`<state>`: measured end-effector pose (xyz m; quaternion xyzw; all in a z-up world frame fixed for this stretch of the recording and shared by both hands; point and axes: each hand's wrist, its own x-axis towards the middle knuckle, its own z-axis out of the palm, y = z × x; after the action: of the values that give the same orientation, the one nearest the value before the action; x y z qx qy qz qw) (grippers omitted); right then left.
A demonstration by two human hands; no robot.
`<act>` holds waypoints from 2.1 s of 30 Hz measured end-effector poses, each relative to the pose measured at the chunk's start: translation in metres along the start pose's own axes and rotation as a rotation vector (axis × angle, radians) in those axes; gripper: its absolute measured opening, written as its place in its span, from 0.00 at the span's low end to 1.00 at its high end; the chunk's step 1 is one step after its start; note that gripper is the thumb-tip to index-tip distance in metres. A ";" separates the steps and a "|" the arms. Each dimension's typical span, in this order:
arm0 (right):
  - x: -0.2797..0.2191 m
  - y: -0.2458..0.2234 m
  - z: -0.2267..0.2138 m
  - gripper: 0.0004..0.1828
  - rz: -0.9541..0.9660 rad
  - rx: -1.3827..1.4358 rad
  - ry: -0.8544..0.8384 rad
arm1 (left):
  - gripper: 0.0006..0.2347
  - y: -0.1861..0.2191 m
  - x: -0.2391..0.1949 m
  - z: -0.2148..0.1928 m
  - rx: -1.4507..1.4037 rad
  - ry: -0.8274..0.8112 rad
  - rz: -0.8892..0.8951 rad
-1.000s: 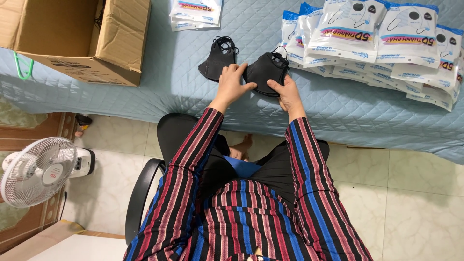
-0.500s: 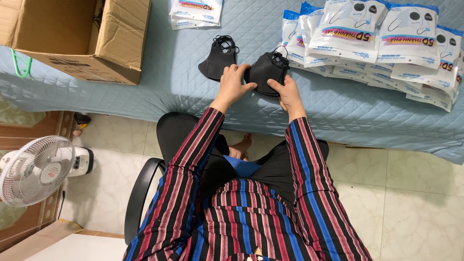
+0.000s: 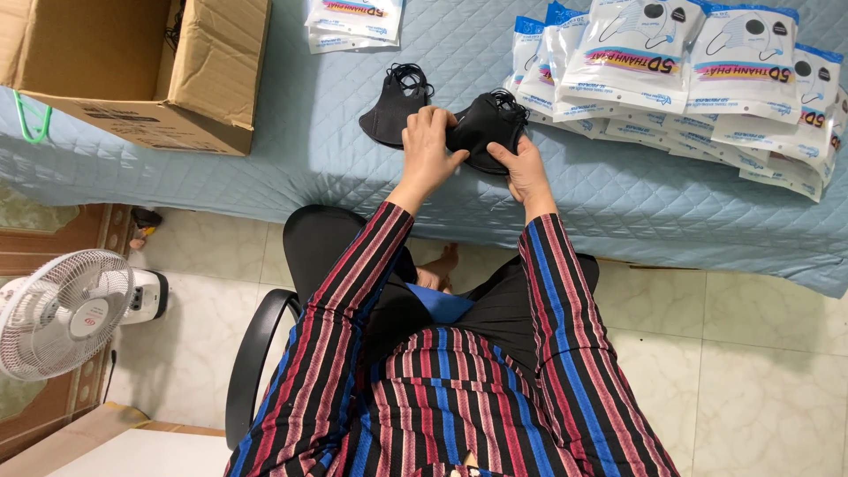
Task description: The person sits at a table and packs black face masks into small plastic bags. They take masks from a cardboard box, place them into bags, and set the packaged items aside. The person also handles loose masks, stacking them on the table.
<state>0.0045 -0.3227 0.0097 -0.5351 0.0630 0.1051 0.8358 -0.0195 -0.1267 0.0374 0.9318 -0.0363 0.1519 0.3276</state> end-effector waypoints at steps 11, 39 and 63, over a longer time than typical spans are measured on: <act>0.003 0.004 -0.004 0.24 -0.016 -0.008 -0.008 | 0.25 0.009 -0.004 -0.004 0.066 0.041 0.056; -0.018 -0.033 0.013 0.20 0.184 -0.338 -0.014 | 0.18 -0.083 0.033 -0.077 -0.919 0.155 -0.371; -0.004 -0.006 -0.001 0.22 0.080 -0.018 -0.005 | 0.21 -0.150 0.013 -0.060 -0.428 -0.090 -0.399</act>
<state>0.0021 -0.3266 0.0156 -0.5396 0.0814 0.1404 0.8261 0.0023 0.0285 -0.0038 0.8360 0.1019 0.0317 0.5383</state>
